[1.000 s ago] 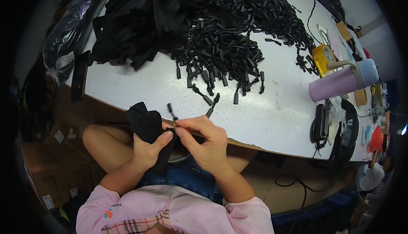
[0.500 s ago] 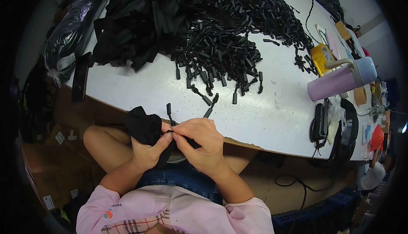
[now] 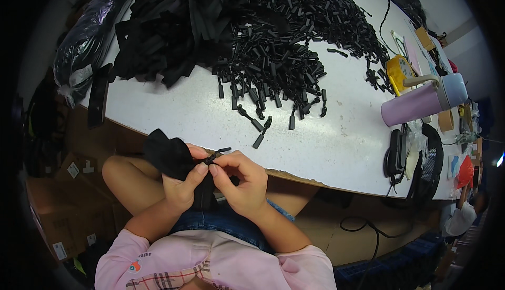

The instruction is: The person is assembling small plastic components onto black fabric strips at a workstation.

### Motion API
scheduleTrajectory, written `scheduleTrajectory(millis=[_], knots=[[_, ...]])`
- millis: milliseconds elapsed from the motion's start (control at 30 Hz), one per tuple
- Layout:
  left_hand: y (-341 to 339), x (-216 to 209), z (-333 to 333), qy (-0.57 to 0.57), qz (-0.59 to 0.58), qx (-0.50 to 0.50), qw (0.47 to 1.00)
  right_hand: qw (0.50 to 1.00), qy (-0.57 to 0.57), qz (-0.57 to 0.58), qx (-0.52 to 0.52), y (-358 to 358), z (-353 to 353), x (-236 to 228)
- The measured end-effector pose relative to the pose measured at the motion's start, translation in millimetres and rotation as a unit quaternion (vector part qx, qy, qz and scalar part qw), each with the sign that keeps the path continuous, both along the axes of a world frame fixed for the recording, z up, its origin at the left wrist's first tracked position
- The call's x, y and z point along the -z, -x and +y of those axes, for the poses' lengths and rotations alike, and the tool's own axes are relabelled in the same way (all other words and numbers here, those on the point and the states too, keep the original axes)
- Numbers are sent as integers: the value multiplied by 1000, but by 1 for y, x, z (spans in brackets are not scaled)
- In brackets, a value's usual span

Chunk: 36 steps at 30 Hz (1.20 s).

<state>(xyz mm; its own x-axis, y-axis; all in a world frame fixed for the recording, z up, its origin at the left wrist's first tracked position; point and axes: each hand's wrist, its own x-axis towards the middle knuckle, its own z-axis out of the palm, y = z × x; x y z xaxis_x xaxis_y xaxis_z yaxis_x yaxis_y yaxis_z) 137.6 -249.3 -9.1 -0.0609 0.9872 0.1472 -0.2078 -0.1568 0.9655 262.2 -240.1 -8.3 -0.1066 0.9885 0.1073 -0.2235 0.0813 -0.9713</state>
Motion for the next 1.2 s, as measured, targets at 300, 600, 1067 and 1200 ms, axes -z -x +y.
scheduleTrajectory(millis=[300, 600, 1067, 1200], knots=[[9, -9, -2, 126, -65, 94, 985, 934, 216, 209, -194, -20, 8, 4], [0, -11, -2, 92, -37, 42, 994, 991, -102, -71, 43, 1, -1, 9], [7, -9, -5, 36, 48, 60, 996, 990, 85, 57, -98, -9, -5, 6], [12, -12, 1, 158, -53, 103, 981, 979, -173, -108, -17, -7, 0, 15]])
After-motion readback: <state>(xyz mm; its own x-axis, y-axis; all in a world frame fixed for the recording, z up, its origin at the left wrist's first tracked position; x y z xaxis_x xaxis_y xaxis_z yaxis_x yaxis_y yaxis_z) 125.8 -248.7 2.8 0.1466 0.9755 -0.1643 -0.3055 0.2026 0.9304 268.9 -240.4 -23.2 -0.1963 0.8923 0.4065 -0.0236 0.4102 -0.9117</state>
